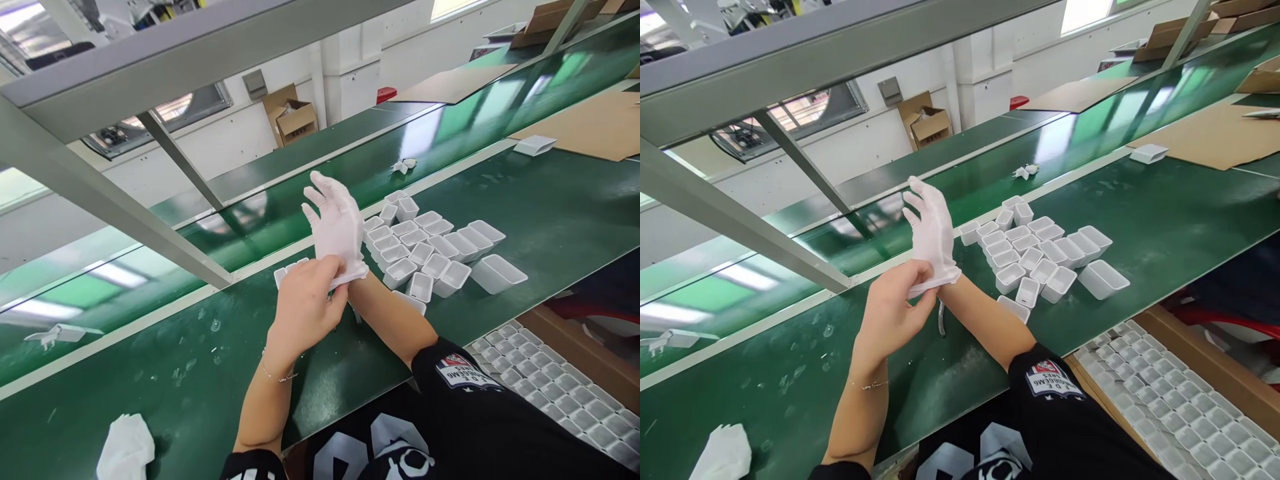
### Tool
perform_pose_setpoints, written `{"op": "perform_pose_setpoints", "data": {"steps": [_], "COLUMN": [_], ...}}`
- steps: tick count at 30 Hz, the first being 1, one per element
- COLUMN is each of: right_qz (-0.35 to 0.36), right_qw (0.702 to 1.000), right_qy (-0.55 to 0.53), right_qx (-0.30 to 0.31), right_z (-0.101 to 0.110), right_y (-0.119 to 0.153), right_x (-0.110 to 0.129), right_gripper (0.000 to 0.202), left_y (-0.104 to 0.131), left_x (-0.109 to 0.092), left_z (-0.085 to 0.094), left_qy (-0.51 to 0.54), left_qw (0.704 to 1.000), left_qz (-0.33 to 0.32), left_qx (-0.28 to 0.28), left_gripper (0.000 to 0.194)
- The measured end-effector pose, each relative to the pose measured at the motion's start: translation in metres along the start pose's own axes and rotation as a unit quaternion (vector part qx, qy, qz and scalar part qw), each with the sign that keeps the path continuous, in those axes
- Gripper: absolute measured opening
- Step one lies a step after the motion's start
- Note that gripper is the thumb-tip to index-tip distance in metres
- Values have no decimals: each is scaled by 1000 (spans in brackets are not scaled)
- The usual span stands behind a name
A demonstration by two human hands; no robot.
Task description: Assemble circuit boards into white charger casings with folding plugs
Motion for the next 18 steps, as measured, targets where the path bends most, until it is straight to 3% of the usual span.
{"op": "perform_pose_setpoints", "data": {"steps": [4,6,12,18], "right_qz": [6,11,37,38], "right_qw": [999,998,992,991], "right_qy": [27,50,120,119], "right_qx": [-26,-35,-29,-54], "right_z": [3,4,-1,11], "right_y": [3,5,9,0], "right_x": [1,4,16,20], "right_gripper": [27,30,28,31], "left_y": [7,10,9,10], "left_x": [-10,-19,-40,-39], "left_z": [21,27,20,20], "left_qy": [-68,-88,-144,-158], "left_qw": [986,975,967,970], "left_qz": [-38,-77,-147,-129], "left_qx": [-146,-189,-150,-130], "left_gripper": [16,19,20,22]}}
Point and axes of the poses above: each hand's wrist, its own y-axis away from the middle knuckle, its own z-axis out of the back of the hand, x = y × z, the point moved 10 cm from there along -y, towards the middle knuckle, and after that the axes turned 8 degrees about x, right-handed, at the moved point
